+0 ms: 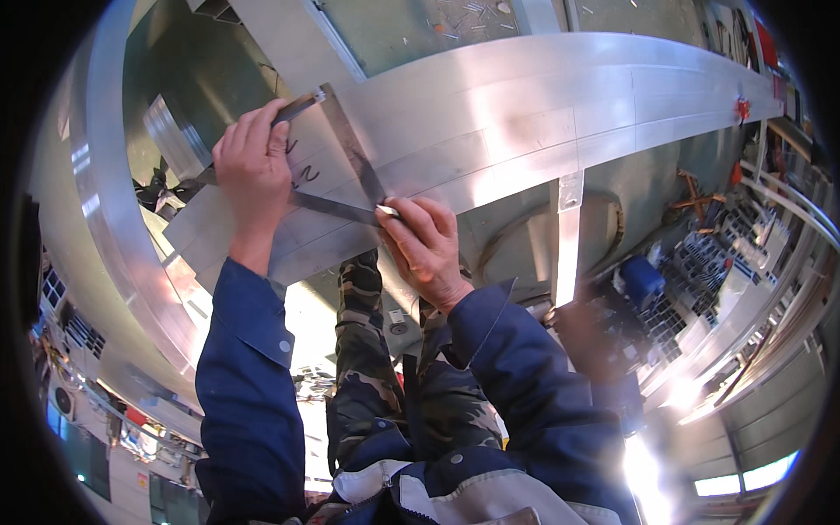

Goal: The person measures a long metal profile with a tape measure and marks it with a pen. They then use a try square to draw perpendicular lines on the metal surface.

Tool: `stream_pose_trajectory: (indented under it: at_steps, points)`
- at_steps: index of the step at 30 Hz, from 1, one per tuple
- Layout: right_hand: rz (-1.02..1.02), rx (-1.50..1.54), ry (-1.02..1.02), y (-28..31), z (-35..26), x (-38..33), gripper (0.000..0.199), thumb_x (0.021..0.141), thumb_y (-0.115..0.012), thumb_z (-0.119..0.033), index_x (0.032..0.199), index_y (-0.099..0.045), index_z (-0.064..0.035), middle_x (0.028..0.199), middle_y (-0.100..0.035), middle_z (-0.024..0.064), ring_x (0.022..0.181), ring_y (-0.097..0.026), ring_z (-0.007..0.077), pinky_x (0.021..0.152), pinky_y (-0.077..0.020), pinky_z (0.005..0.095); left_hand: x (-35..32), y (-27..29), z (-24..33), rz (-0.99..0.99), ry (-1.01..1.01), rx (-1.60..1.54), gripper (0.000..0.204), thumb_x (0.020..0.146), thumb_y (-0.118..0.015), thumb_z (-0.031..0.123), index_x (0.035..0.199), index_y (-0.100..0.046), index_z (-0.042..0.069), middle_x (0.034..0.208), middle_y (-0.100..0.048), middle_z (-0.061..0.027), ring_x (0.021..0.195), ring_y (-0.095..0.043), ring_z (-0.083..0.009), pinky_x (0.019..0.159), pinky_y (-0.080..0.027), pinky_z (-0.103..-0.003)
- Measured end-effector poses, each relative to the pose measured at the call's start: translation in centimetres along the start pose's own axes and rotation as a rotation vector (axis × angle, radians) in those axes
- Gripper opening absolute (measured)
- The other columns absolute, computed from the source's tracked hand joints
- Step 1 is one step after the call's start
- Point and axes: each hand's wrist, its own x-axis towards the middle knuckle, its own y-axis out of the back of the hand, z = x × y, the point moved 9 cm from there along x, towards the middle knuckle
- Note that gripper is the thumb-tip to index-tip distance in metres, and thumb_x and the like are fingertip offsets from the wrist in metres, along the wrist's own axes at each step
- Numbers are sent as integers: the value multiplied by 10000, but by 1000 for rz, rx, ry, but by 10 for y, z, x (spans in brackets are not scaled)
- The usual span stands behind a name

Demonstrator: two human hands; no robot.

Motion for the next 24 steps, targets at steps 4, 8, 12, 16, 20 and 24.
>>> stream_pose_trajectory:
  at_steps: [4,8,12,16,20,24]
  points:
    - [40,49,13,0,1,-2,397,778,-854,-1,1161,-767,-53,1251,-709,45,1113,-624,258,944,-506,368,0,0,-1,-2,-12,-2,209,1024,-669,215,1213,-741,163,1090,-726,-23,1046,-669,-270,950,-472,-417]
    - [43,77,21,1,2,0,359,784,-854,-10,1131,-775,-56,1236,-716,36,1094,-627,239,930,-502,356,1,2,-3,-36,-1,-9,203,1030,-668,209,1210,-745,158,1088,-735,-29,1035,-675,-279,945,-480,-416]
    - [40,102,29,2,3,1,343,777,-855,-11,1109,-779,-55,1214,-720,31,1082,-628,236,919,-498,354,4,5,-2,-64,26,-22,217,1015,-691,186,1222,-753,157,1087,-741,-36,1022,-680,-277,939,-487,-406]
    - [50,113,30,1,5,1,348,769,-855,-7,1105,-778,-49,1208,-721,34,1077,-627,235,914,-498,353,5,5,-2,-70,28,-46,235,1005,-710,171,1235,-759,159,1095,-745,-35,1019,-682,-272,935,-491,-403]
    - [53,111,42,1,5,2,345,765,-853,-2,1100,-781,-44,1202,-722,37,1070,-627,235,908,-499,350,2,3,-7,-77,57,-73,236,1014,-708,182,1242,-764,161,1092,-748,-32,1018,-682,-267,933,-491,-402]
    - [37,116,49,0,7,0,414,737,-860,15,1139,-785,-49,1211,-733,70,1064,-631,272,900,-518,369,2,2,-9,-72,67,-85,240,1029,-699,201,1257,-766,168,1090,-750,-24,1008,-681,-256,935,-488,-399]
